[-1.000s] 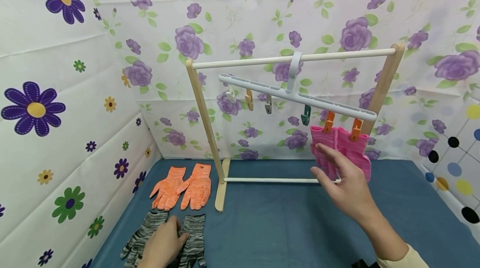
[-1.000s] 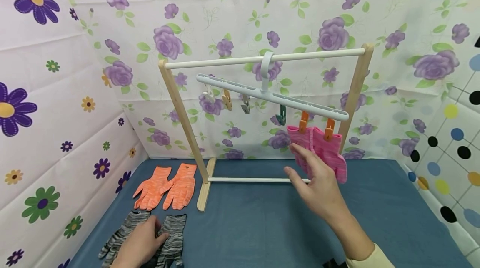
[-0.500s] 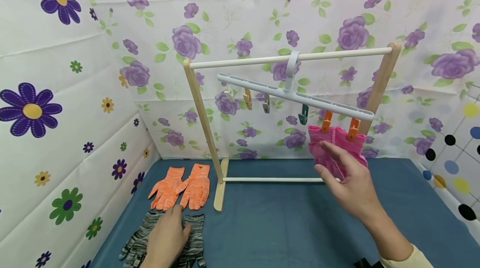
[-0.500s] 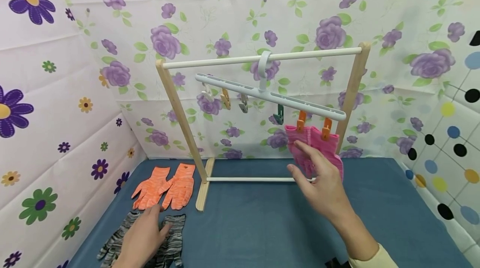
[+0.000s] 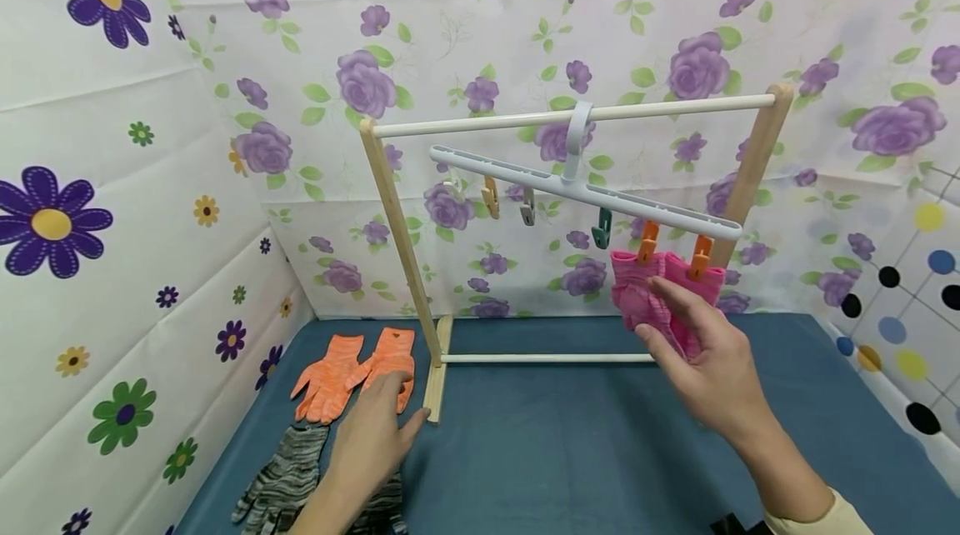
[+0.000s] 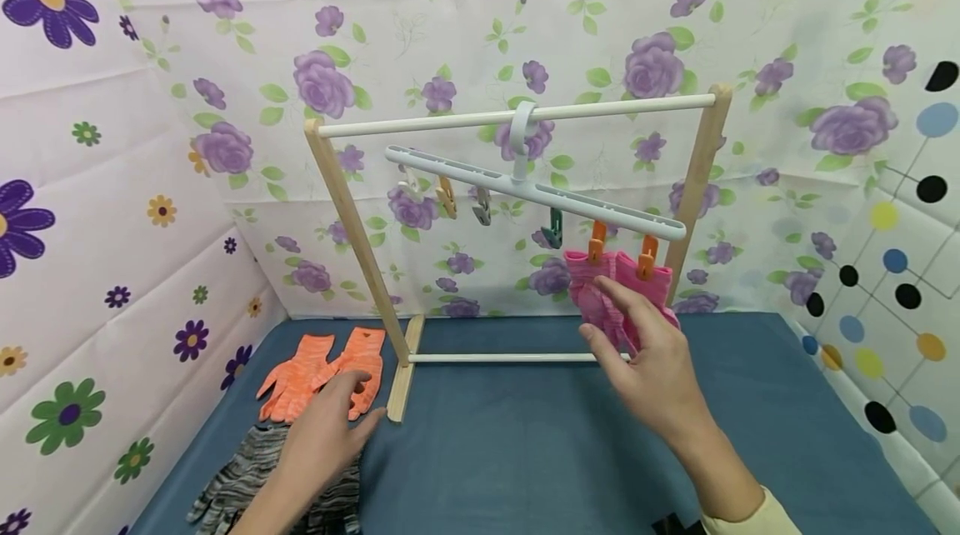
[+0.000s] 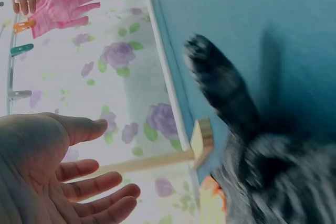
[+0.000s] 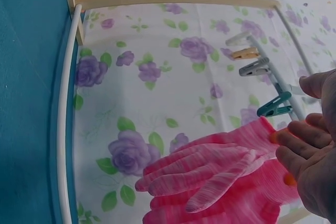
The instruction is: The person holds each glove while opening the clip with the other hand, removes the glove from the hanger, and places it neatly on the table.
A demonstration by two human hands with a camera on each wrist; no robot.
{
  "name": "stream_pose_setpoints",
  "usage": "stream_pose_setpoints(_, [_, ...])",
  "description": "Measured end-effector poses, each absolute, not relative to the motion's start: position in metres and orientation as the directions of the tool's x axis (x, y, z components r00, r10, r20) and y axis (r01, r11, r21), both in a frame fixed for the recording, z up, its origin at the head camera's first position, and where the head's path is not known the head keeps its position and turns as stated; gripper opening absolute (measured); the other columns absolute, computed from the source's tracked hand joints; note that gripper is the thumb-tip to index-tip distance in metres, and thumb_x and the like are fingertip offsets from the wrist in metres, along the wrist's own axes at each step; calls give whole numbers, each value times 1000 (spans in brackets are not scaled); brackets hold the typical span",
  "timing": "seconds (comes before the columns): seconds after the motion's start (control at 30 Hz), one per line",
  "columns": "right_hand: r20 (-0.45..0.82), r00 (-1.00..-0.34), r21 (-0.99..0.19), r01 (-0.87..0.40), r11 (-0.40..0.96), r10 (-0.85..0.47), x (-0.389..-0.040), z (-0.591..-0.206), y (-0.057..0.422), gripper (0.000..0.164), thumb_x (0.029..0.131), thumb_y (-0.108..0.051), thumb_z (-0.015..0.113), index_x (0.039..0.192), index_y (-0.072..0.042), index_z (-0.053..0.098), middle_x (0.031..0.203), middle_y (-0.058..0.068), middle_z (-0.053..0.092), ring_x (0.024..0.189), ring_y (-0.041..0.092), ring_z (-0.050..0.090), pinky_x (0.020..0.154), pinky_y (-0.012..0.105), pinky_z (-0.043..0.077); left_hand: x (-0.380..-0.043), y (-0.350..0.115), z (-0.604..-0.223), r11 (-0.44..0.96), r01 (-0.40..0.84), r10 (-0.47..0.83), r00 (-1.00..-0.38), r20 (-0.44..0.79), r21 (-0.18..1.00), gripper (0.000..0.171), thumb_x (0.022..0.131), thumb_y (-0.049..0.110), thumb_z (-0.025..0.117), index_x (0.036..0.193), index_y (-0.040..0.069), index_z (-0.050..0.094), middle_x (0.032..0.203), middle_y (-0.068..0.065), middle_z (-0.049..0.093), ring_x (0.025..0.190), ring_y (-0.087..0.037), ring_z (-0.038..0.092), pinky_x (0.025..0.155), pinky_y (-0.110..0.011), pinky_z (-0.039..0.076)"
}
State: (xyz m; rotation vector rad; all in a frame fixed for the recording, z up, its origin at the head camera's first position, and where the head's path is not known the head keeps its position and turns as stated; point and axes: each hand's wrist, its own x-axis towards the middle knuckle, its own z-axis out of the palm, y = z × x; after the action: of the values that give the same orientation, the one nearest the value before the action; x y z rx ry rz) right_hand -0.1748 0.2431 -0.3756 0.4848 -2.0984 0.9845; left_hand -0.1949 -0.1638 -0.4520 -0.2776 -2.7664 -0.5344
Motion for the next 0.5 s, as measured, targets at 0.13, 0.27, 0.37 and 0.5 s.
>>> stream_pose_setpoints(0.13, [755, -656, -512, -595, 620, -6, -173, -373, 244, 77, 85, 5, 87, 154, -12, 57, 145, 10, 65, 129, 15, 65, 91, 13, 49, -200, -151, -448, 894, 300, 165, -910, 380, 332, 56, 87, 28, 92, 132, 7, 66, 113, -10, 70, 96, -26, 70, 72, -43, 58])
stream_pose_setpoints(0.27, [756, -654, -514, -592, 621, 3, -172, -370, 244, 79, 84, 7, 87, 154, -12, 57, 147, 10, 63, 128, 29, 65, 90, 12, 48, -203, -138, -443, 869, 345, 188, -894, 407, 355, 58, 89, 30, 90, 136, 8, 65, 119, -11, 70, 103, -27, 70, 78, -46, 60])
stream_pose_setpoints(0.37, [764, -645, -507, -595, 623, 5, -172, -369, 245, 79, 84, 8, 87, 154, -11, 57, 149, 10, 62, 133, 18, 62, 92, 12, 46, -206, -128, -439, 848, 366, 202, -892, 405, 383, 60, 91, 32, 88, 141, 9, 63, 126, -11, 69, 108, -28, 70, 81, -46, 60])
stream_pose_setpoints(0.5, [772, -636, -500, -602, 622, 5, -171, -368, 246, 78, 84, 10, 86, 154, -9, 57, 149, 11, 62, 134, 5, 59, 95, 12, 45, -211, -115, -433, 818, 394, 225, -890, 397, 419, 62, 93, 32, 86, 144, 10, 60, 131, -11, 67, 113, -29, 69, 85, -48, 59])
